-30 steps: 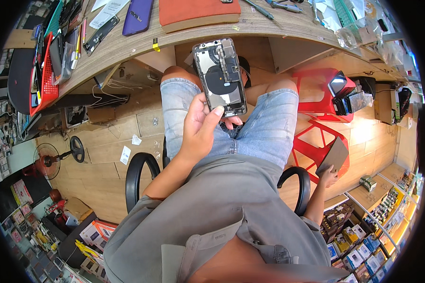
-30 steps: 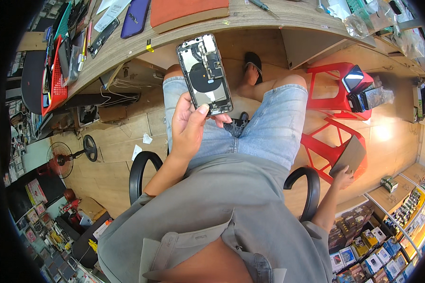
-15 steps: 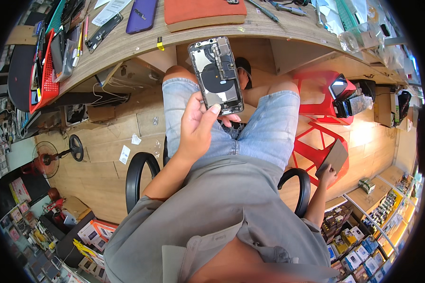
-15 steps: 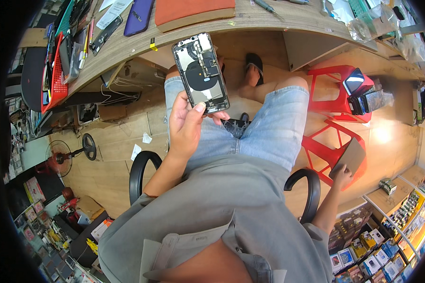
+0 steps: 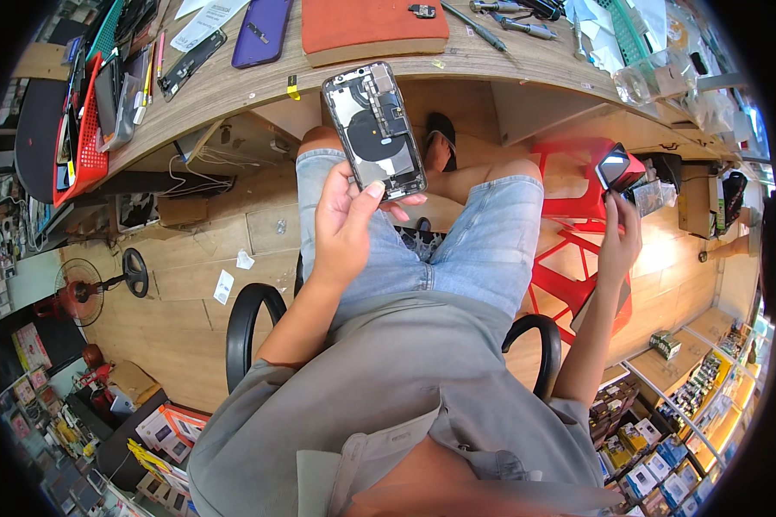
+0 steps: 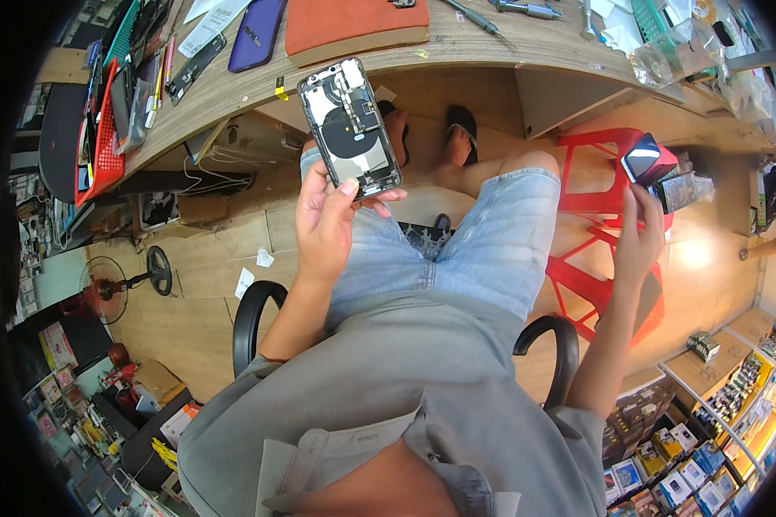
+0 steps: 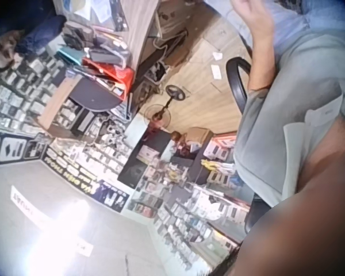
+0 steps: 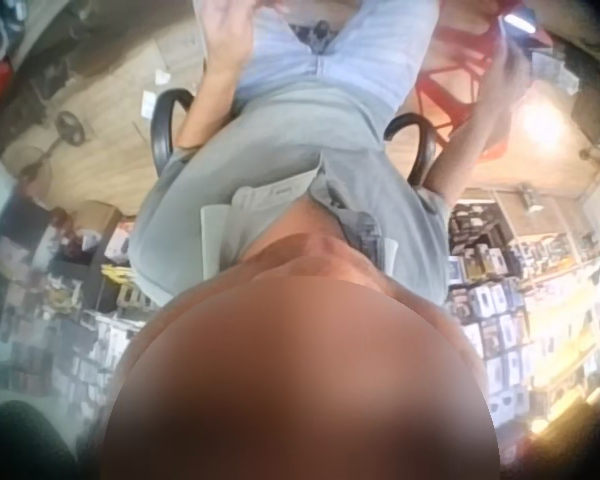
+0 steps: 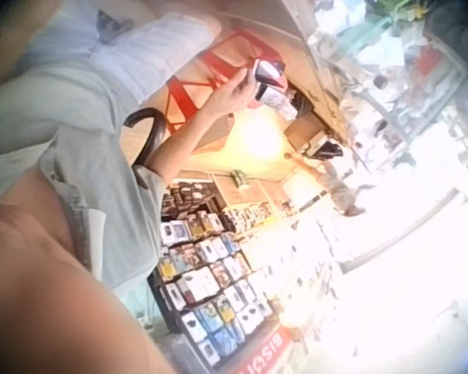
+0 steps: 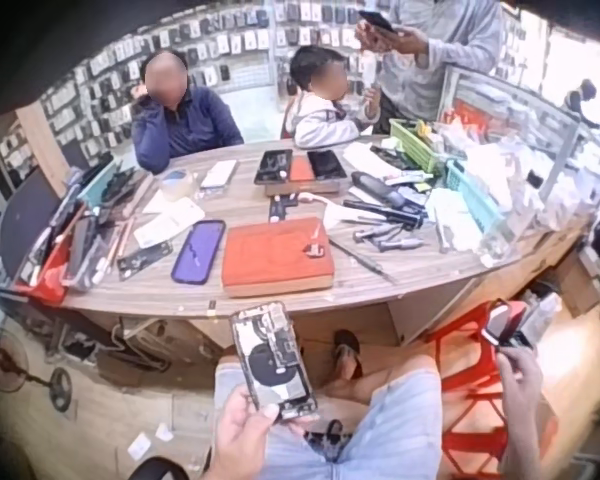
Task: The person holds a disassembled smartphone and uses a screwdriver to remove and reinsert screws on the internal components. They manipulate small parts with their fingers and the tool while seated at a workbench.
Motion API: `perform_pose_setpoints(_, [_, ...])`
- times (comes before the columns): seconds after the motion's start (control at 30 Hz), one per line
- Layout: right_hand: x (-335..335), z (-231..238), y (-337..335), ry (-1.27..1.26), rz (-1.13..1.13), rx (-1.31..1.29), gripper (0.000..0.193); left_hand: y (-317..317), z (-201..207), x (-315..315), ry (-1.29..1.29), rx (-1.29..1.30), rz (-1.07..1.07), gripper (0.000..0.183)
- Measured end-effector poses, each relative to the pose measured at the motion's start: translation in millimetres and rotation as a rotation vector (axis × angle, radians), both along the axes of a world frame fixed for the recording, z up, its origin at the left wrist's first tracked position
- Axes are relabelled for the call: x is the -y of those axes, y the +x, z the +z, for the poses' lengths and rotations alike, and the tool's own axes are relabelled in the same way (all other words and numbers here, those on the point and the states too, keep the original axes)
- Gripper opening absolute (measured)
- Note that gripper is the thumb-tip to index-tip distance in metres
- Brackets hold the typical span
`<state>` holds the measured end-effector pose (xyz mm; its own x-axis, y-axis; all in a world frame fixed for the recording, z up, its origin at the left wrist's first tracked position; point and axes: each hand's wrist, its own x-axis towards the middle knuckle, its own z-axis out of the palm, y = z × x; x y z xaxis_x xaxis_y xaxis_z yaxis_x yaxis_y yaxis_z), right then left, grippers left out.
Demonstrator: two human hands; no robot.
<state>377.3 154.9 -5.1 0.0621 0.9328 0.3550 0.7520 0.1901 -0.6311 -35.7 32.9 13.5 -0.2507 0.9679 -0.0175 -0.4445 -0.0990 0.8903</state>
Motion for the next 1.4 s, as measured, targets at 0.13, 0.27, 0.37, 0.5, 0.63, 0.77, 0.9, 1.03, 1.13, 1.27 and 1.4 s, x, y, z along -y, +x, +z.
perform_pose_setpoints(0.13, [-48, 67, -131, 0.072, 0.413, -0.098, 0.018, 2, 0, 6, -0.018, 0.011, 0.000, 0.028])
perform_pose_setpoints(0.27, [-95, 99, -230, 0.166, 0.628, -0.055, 0.022, -1, -2, 16, -0.038, 0.020, 0.002, 0.028])
perform_pose_setpoints(0.37, [-120, 104, -268, 0.216, 0.683, -0.022, 0.026, -6, -4, 23, -0.065, 0.076, -0.034, 0.029])
perform_pose_setpoints(0.5, [-132, 103, -276, 0.071, 0.706, -0.023, 0.030, -8, -2, 23, -0.106, 0.156, -0.060, 0.032])
perform_pose_setpoints(0.63, [-138, 102, -281, 0.075, 0.729, 0.007, 0.028, -6, 6, 15, -0.081, 0.190, -0.084, 0.039])
perform_pose_setpoints(0.77, [-147, 103, -286, 0.089, 0.762, 0.045, 0.023, -7, 14, 11, -0.091, 0.189, -0.107, 0.049])
perform_pose_setpoints(0.9, [-151, 103, -284, 0.153, 0.777, 0.112, 0.021, -9, 17, 10, -0.100, 0.195, -0.114, 0.056])
perform_pose_setpoints(1.03, [-148, 102, -282, 0.097, 0.790, -0.018, 0.022, -7, 17, 8, -0.096, 0.197, -0.107, 0.056])
perform_pose_setpoints(1.13, [-135, 105, -278, 0.281, 0.832, -0.029, 0.020, -5, 18, 6, -0.091, 0.200, -0.108, 0.056])
perform_pose_setpoints(1.27, [-93, 115, -250, 0.424, 0.883, 0.139, 0.031, -4, 21, 5, -0.092, 0.184, -0.107, 0.056])
perform_pose_setpoints(1.4, [-40, 120, -222, 0.140, 1.114, 0.041, 0.037, -3, 24, 5, -0.037, 0.199, -0.119, 0.055])
